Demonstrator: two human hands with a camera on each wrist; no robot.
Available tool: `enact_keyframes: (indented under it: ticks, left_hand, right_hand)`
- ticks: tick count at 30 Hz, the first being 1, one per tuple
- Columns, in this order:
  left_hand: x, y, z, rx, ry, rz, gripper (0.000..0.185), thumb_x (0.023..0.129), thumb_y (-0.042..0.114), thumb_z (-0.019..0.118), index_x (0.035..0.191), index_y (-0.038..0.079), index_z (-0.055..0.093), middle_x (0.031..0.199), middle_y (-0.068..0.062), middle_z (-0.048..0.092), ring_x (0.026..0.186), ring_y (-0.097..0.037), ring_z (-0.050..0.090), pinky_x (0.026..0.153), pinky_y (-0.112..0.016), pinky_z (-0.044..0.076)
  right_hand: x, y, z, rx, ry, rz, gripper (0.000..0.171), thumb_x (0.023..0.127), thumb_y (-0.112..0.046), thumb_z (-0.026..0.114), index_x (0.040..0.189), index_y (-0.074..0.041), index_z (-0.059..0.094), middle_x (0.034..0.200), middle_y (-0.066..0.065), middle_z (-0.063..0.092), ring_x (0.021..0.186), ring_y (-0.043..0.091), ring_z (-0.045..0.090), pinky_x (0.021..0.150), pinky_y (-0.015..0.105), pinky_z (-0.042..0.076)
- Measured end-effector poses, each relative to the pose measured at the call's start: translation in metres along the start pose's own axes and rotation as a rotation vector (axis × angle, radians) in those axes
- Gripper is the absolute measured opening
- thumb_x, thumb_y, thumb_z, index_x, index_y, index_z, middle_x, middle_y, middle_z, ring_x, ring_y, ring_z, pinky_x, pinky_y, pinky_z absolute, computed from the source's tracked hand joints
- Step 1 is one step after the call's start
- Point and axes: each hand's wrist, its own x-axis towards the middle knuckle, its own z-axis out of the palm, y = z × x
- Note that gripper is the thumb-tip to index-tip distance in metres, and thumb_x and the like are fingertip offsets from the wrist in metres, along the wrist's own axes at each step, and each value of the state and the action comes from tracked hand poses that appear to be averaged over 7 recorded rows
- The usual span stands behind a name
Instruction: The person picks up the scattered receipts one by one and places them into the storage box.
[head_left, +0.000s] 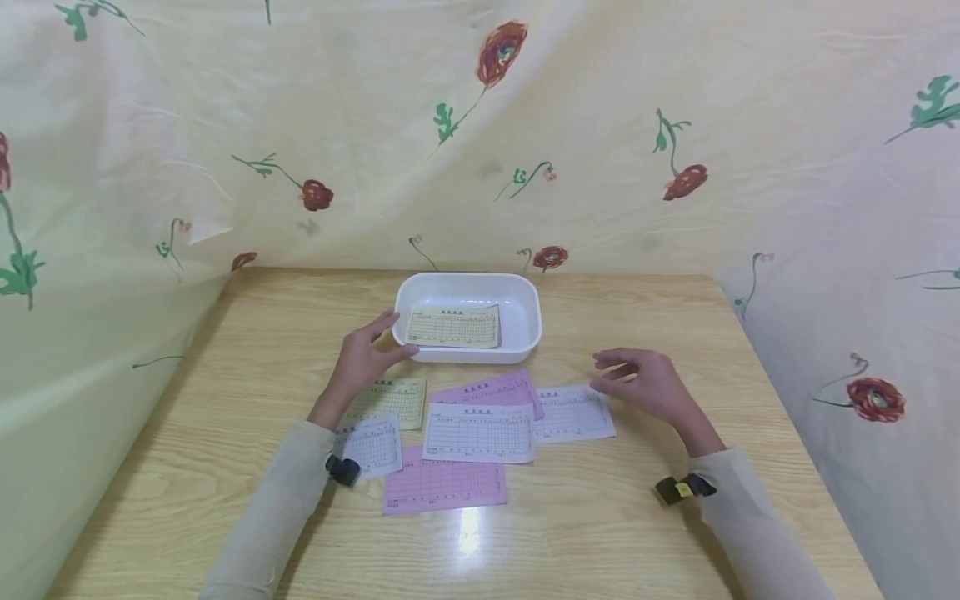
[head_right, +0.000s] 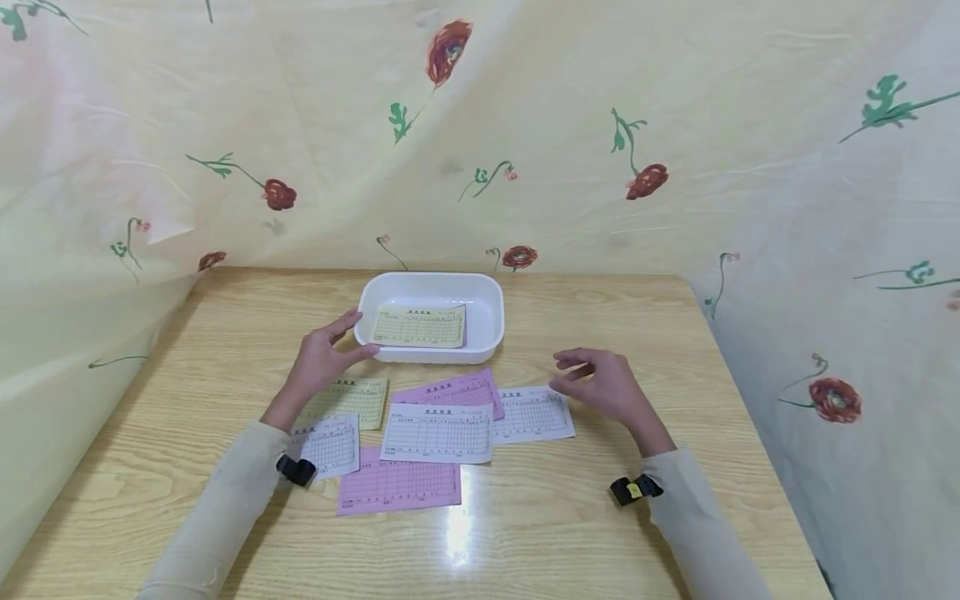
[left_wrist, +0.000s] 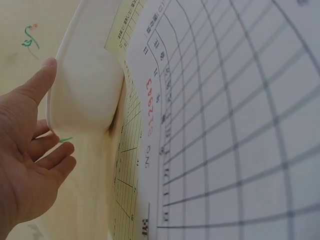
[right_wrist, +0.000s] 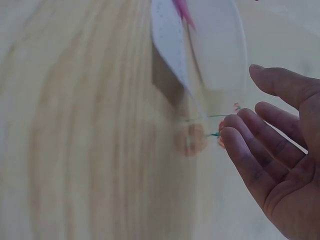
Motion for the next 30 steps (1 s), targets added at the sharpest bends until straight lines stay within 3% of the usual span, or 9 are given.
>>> enact_keyframes:
  ticks: [6,20,30]
  left_hand:
    - [-0.001,0.001,-0.001,-0.001,0.003,-0.016,0.089,0.082,0.049,0.083,0.153,0.010,0.047,0.164,-0.008,0.033,0.151,-0.036,0.030,0.122,-0.054,0.032]
    - [-0.002,0.003,0.000,-0.013,0.014,0.017,0.087,0.084,0.045,0.084,0.152,0.006,0.047,0.164,-0.011,0.034,0.151,-0.035,0.031,0.121,-0.053,0.033]
    - [-0.001,0.004,0.000,-0.019,0.004,0.020,0.087,0.083,0.044,0.084,0.152,0.006,0.046,0.164,-0.010,0.034,0.151,-0.035,0.032,0.121,-0.052,0.033]
  right_hand:
    - [-0.003,0.006,0.003,-0.009,-0.009,0.023,0.050,0.088,-0.030,0.082,0.129,-0.006,0.069,0.119,0.013,0.074,0.099,0.029,0.073,0.081,0.040,0.062]
    - [-0.007,0.019,0.008,-0.021,-0.023,0.052,0.047,0.086,-0.023,0.084,0.128,-0.006,0.070,0.115,0.010,0.076,0.096,0.024,0.074,0.078,0.032,0.061]
    - [-0.006,0.023,0.009,-0.050,-0.048,0.058,0.051,0.086,-0.027,0.084,0.130,-0.007,0.069,0.115,0.009,0.076,0.094,0.021,0.071,0.080,0.035,0.058]
